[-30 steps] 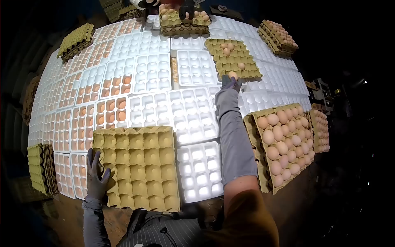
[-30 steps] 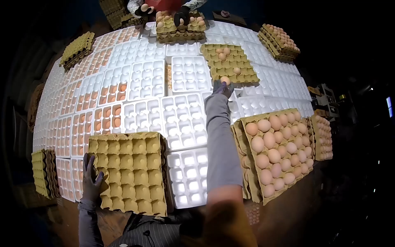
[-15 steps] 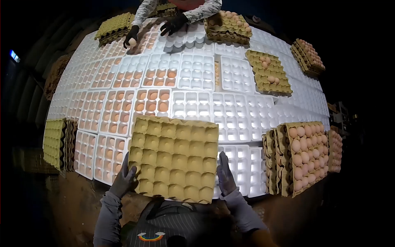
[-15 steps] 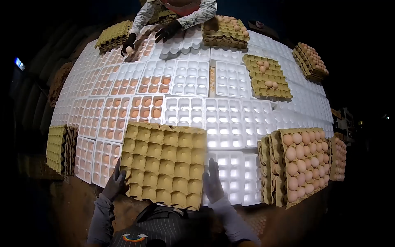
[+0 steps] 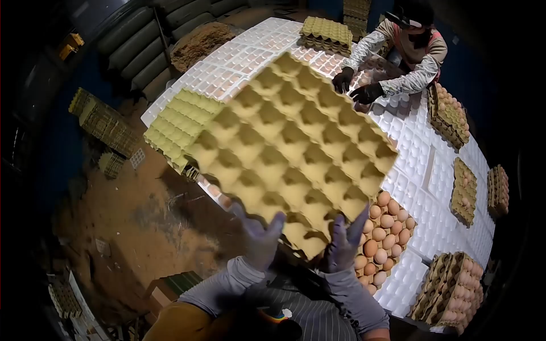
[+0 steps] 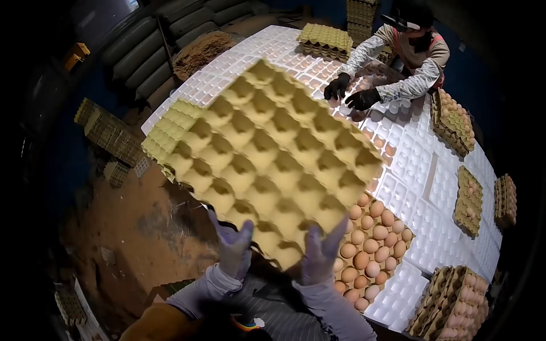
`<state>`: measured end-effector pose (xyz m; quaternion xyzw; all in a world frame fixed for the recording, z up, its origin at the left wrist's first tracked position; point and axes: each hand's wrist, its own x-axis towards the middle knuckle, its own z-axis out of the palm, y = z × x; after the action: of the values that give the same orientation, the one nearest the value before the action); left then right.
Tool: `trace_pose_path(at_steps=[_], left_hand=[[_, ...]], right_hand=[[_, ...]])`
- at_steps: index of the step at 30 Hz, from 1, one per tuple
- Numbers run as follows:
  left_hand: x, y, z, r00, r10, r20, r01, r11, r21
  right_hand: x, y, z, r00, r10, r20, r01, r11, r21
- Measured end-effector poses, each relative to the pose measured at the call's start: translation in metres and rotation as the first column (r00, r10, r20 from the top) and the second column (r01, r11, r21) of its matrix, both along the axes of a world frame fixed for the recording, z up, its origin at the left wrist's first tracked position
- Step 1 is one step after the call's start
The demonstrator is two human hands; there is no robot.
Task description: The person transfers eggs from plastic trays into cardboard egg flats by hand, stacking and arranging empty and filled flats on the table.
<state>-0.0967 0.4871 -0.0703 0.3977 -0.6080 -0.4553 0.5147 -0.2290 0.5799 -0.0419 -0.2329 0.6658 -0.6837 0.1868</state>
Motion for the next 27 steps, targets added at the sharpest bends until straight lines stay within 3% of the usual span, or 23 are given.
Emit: trace_pose_path(at_steps=[3,5,6,7,9,10,12,13,14,15,16,17,19,20,21,22,23,24,25,26,27], left_hand=[[0.023,-0.082,0.067,0.928,0.185,-0.323,-0.147,0.979,0.138],[0.056,-0.147,0.077,0.926,0.242,-0.292,-0.249,0.968,0.013],[0.076,-0.188,0.067,0.864,0.246,-0.439,-0.252,0.967,0.046],[0.102,-0.227,0.059,0.866,0.351,-0.356,-0.31,0.936,0.167],[0.137,-0.285,0.027,0.88,0.458,-0.127,-0.425,0.877,0.224],[0.154,-0.314,0.012,0.869,0.494,-0.01,-0.477,0.844,0.246],[0.188,-0.366,-0.049,0.823,0.514,0.244,-0.566,0.785,0.254],[0.204,-0.389,-0.087,0.784,0.495,0.373,-0.59,0.781,0.203],[0.221,-0.411,-0.131,0.716,0.468,0.518,-0.595,0.797,0.102],[0.24,-0.431,-0.172,0.574,0.486,0.659,-0.592,0.803,-0.077],[0.23,-0.413,-0.139,0.49,0.404,0.772,-0.576,0.815,-0.061],[0.216,-0.399,-0.13,0.207,0.598,0.774,-0.608,0.699,-0.377],[0.165,-0.342,-0.075,0.518,0.659,0.546,-0.589,0.737,-0.331],[0.136,-0.302,-0.037,0.899,0.405,0.169,-0.409,0.912,-0.011],[0.097,-0.26,-0.008,0.963,0.251,0.099,-0.223,0.946,-0.235],[0.084,-0.249,-0.028,0.998,0.038,0.054,-0.033,0.996,-0.084],[0.048,-0.205,-0.022,0.972,-0.235,-0.026,0.237,0.959,0.153],[0.023,-0.175,-0.033,0.833,-0.552,0.029,0.529,0.811,0.25],[-0.001,-0.138,-0.057,0.71,-0.671,-0.214,0.687,0.596,0.415],[-0.025,-0.104,-0.08,0.61,-0.776,-0.162,0.75,0.499,0.434],[-0.049,-0.08,-0.099,0.54,-0.822,-0.182,0.766,0.389,0.512]], right_hand=[[0.023,-0.053,0.021,0.896,0.43,0.109,-0.394,0.885,-0.247],[0.025,-0.051,0.018,0.853,0.456,-0.254,-0.48,0.877,-0.038],[0.024,-0.047,0.009,0.833,0.411,-0.371,-0.438,0.899,0.013],[0.023,-0.039,0.002,0.854,0.396,-0.338,-0.41,0.911,0.032],[0.016,-0.017,-0.022,0.864,0.338,-0.373,-0.312,0.941,0.129],[0.016,-0.006,-0.026,0.902,0.306,-0.305,-0.279,0.951,0.131],[0.011,0.018,-0.044,0.942,0.239,-0.237,-0.208,0.967,0.147],[0.012,0.032,-0.04,0.944,0.205,-0.258,-0.133,0.954,0.269],[0.007,0.048,-0.053,0.894,0.23,-0.384,-0.105,0.942,0.318],[0.004,0.058,-0.058,0.91,0.197,-0.365,-0.073,0.942,0.328],[0.001,0.069,-0.063,0.924,0.163,-0.345,-0.041,0.941,0.337],[-0.012,0.076,-0.051,0.584,0.282,-0.761,0.071,0.916,0.394],[-0.024,0.099,-0.028,0.746,0.126,-0.654,0.236,0.868,0.436],[-0.036,0.113,-0.024,0.835,-0.059,-0.547,0.328,0.852,0.408],[-0.053,0.135,-0.024,0.872,-0.248,-0.421,0.419,0.823,0.384],[-0.083,0.178,-0.041,0.84,-0.306,-0.448,0.492,0.778,0.39],[-0.109,0.218,-0.066,0.803,-0.358,-0.476,0.558,0.73,0.393],[-0.12,0.238,-0.086,0.787,-0.376,-0.489,0.586,0.703,0.404],[-0.133,0.253,-0.108,0.844,-0.492,-0.215,0.531,0.704,0.472],[-0.147,0.267,-0.123,0.812,-0.578,0.077,0.466,0.723,0.511],[-0.159,0.281,-0.126,0.699,-0.62,0.356,0.405,0.753,0.518]])
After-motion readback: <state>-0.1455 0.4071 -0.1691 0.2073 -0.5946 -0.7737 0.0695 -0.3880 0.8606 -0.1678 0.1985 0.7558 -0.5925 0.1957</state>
